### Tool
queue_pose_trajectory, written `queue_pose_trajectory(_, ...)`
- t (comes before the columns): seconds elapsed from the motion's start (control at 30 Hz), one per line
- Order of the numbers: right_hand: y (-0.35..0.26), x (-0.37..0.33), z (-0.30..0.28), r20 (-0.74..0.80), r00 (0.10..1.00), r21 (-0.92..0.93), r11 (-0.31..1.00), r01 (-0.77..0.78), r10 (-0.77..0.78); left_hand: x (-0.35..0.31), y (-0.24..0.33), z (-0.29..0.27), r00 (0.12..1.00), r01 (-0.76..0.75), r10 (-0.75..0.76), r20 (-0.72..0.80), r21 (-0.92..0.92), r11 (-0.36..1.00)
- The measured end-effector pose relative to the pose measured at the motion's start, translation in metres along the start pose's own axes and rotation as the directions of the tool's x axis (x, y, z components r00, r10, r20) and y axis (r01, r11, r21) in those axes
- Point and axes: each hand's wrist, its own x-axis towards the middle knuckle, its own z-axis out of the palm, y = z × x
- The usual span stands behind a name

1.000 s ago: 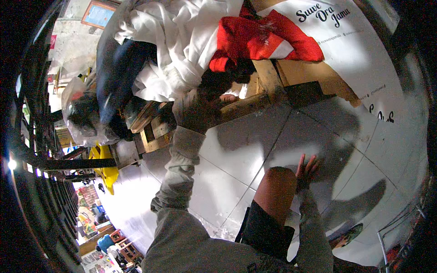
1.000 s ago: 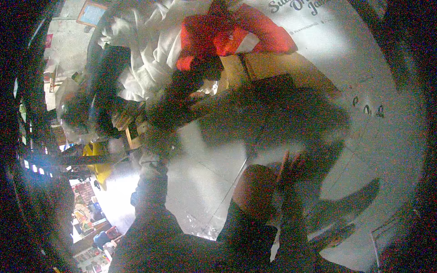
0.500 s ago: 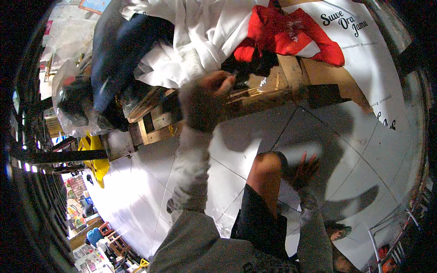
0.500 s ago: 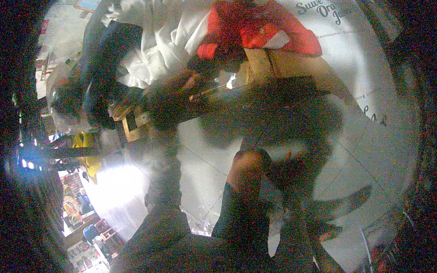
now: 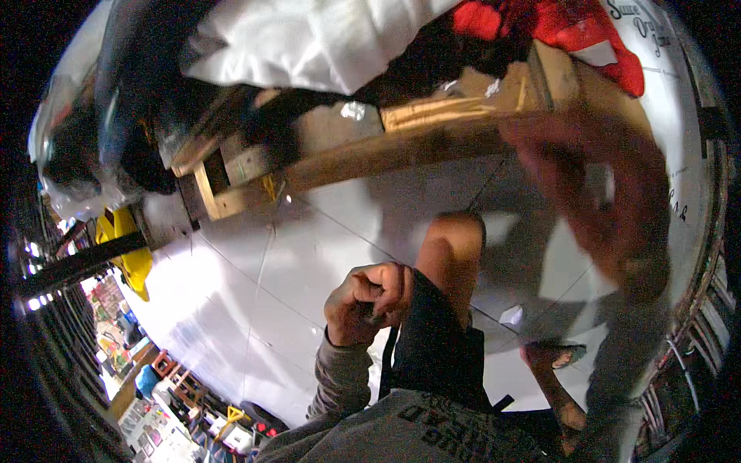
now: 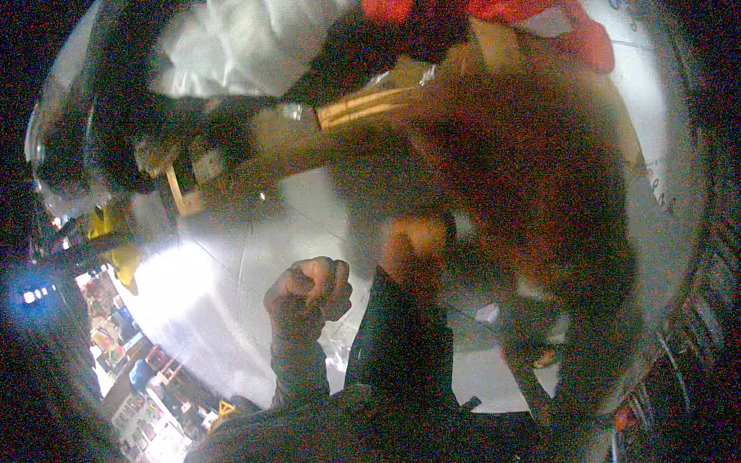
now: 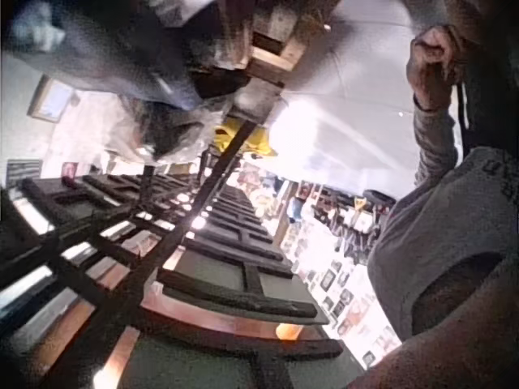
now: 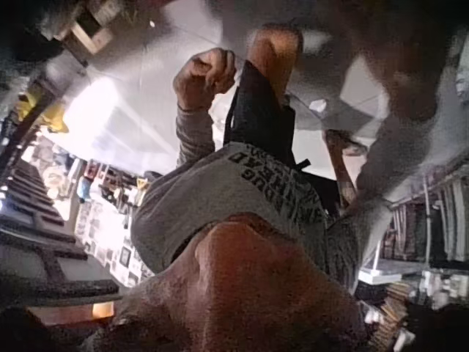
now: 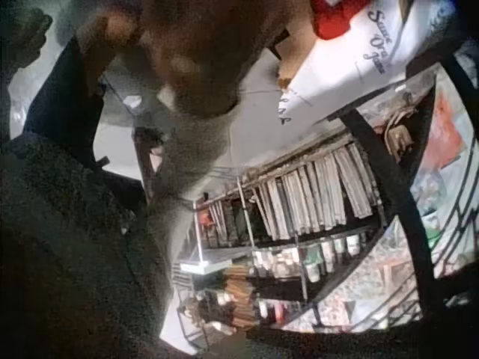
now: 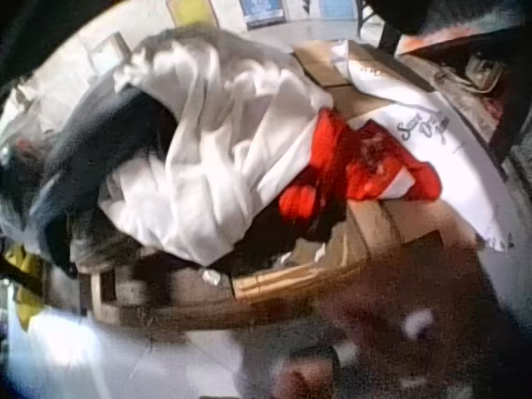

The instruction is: The person picks up small metal components from a box, inserts them into a light blue plastic tube, and uses scissors to trim material. They also reach for more components from a pallet on the floor and place them into a bag.

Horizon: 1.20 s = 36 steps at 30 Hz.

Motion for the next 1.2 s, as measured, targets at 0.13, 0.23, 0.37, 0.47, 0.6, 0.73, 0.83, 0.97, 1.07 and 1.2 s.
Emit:
queue_pose_trajectory(0.13, 0.031, 0.08, 0.004, 0.314, 0.891, -0.2, 0.894, 0.401, -0.329, 0.0, -0.013, 0.0, 0.998, -0.02, 0.024, -0.056, 0.08, 0.997)
queue_pose_trajectory(0.23, 0.057, 0.097, 0.024, 0.336, 0.799, -0.241, 0.775, 0.585, -0.499, -0.006, -0.015, -0.002, 0.995, -0.012, 0.004, -0.095, -0.075, 0.997)
queue_pose_trajectory(0.37, 0.06, 0.104, 0.027, 0.433, 0.79, -0.254, 0.782, 0.569, -0.435, 0.0, -0.018, 0.016, 0.956, 0.035, -0.011, -0.292, 0.08, 0.996)
queue_pose_trajectory(0.47, 0.073, 0.109, 0.03, 0.479, 0.76, -0.215, 0.78, 0.587, -0.44, 0.019, -0.011, 0.02, 0.997, 0.013, -0.011, -0.082, 0.022, 1.0)
queue_pose_trajectory(0.6, 0.059, 0.112, 0.026, 0.538, 0.732, -0.278, 0.731, 0.623, -0.419, 0.044, 0.032, 0.05, 0.984, -0.161, 0.178, -0.023, 0.328, 0.931)
queue_pose_trajectory(0.73, 0.066, 0.114, 0.018, 0.349, 0.814, -0.141, 0.833, 0.535, -0.464, 0.074, 0.084, 0.063, 0.905, -0.354, 0.412, 0.108, 0.73, 0.584)
queue_pose_trajectory(0.83, 0.05, 0.113, -0.003, 0.33, 0.942, 0.196, 0.981, -0.002, -0.064, 0.105, 0.108, 0.066, 0.708, -0.46, 0.549, 0.445, 0.88, -0.12)
queue_pose_trajectory(0.97, 0.028, 0.113, -0.034, 0.332, 0.943, 0.281, 0.956, -0.084, -0.015, 0.158, 0.102, 0.06, 0.583, -0.41, 0.504, 0.638, 0.766, -0.496)
queue_pose_trajectory(1.07, 0.025, 0.114, -0.036, 0.364, 0.927, 0.263, 0.944, -0.197, 0.092, 0.188, 0.097, 0.055, 0.592, -0.33, 0.48, 0.647, 0.738, -0.589)
queue_pose_trajectory(1.2, 0.029, 0.105, -0.037, 0.296, 0.95, 0.216, 0.976, 0.035, -0.1, 0.195, 0.081, 0.063, 0.669, -0.101, 0.575, 0.472, 0.824, -0.558)
